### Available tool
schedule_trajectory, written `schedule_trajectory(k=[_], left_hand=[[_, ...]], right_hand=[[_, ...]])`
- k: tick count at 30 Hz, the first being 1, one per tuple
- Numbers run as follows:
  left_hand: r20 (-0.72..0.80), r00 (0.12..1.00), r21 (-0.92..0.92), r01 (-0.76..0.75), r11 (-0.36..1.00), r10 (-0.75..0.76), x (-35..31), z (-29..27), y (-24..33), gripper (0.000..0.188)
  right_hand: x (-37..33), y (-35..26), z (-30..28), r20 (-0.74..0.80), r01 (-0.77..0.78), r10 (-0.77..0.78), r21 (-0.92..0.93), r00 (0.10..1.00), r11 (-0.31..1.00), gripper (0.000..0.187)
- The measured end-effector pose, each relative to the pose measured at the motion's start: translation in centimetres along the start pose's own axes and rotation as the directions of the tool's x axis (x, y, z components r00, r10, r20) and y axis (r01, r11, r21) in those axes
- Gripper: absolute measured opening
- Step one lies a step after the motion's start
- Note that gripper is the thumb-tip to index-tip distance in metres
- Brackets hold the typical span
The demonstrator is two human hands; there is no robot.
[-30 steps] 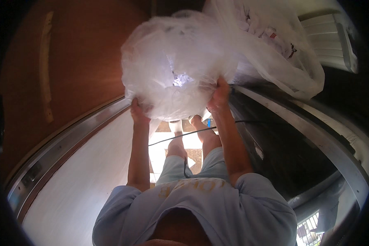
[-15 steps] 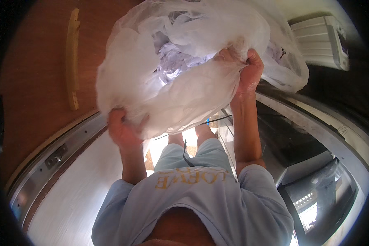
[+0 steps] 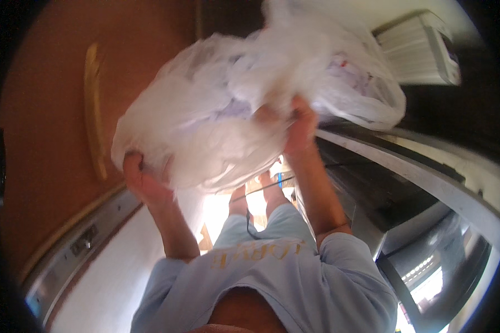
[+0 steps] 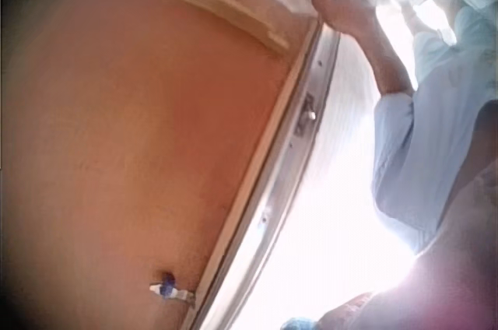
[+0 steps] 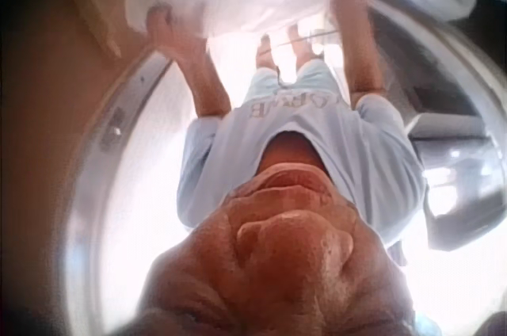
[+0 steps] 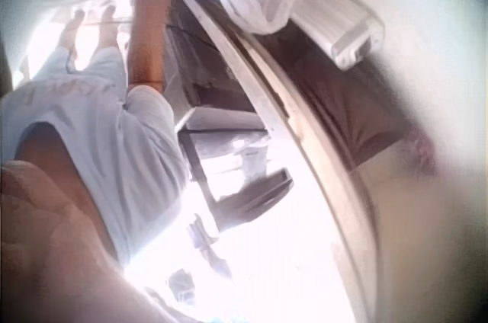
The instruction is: The person washes white t-shirts by hand in a sink, using liquid soap from a purple bottle and a bar of soap, then rinses them under a tap and places them into a washing machine.
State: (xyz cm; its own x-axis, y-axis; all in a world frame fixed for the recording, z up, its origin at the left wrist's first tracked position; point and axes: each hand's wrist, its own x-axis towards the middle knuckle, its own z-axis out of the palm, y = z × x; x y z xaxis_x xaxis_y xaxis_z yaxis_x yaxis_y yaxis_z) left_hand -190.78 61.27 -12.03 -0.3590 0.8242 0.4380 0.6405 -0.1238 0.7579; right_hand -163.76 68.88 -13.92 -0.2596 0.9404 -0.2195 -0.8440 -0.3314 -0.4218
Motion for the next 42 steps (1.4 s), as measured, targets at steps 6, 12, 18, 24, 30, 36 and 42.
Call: schedule_trajectory(k=[6,12,18,24,30,36,42], left_hand=[[-0.106,0.782,-0.606,0.439,0.664,-0.614,5.1,-0.4,5.9,0.052],[0.055,0.749,-0.672,0.517,0.53,-0.661,5.9,2.9,7.3,0.047],[0.286,0.857,-0.447,0.515,0.731,-0.428,2.0,13.6,-3.3,0.034],[0.748,0.65,0.342,-0.201,0.918,-0.137,-2.3,24.1,-5.3,0.057],[0.863,0.429,0.482,-0.543,0.688,-0.267,-10.8,28.2,-17.2,0.068],[0.855,0.424,0.516,-0.626,0.585,-0.3,-14.7,27.7,-20.9,0.081],[0.65,0.76,0.531,-0.457,0.713,0.003,-17.8,20.9,-18.2,0.08]], right_hand=[[0.1,0.5,3.8,0.252,-0.154,0.081,0.286,0.964,0.946,0.029],[0.9,3.2,3.5,0.167,-0.177,0.141,0.227,0.976,0.957,0.031],[5.8,8.8,-6.8,-0.16,-0.22,0.256,0.211,0.954,0.952,0.02],[6.7,15.2,-17.0,-0.576,-0.19,0.203,0.083,0.792,0.978,0.05],[1.0,18.6,-24.6,-0.823,-0.457,-0.052,-0.365,0.565,0.811,0.07],[-4.7,14.8,-23.1,-0.608,-0.242,-0.077,-0.425,0.79,0.872,0.055],[-14.7,14.2,-19.2,-0.448,-0.093,-0.169,-0.506,0.878,0.858,0.04]])
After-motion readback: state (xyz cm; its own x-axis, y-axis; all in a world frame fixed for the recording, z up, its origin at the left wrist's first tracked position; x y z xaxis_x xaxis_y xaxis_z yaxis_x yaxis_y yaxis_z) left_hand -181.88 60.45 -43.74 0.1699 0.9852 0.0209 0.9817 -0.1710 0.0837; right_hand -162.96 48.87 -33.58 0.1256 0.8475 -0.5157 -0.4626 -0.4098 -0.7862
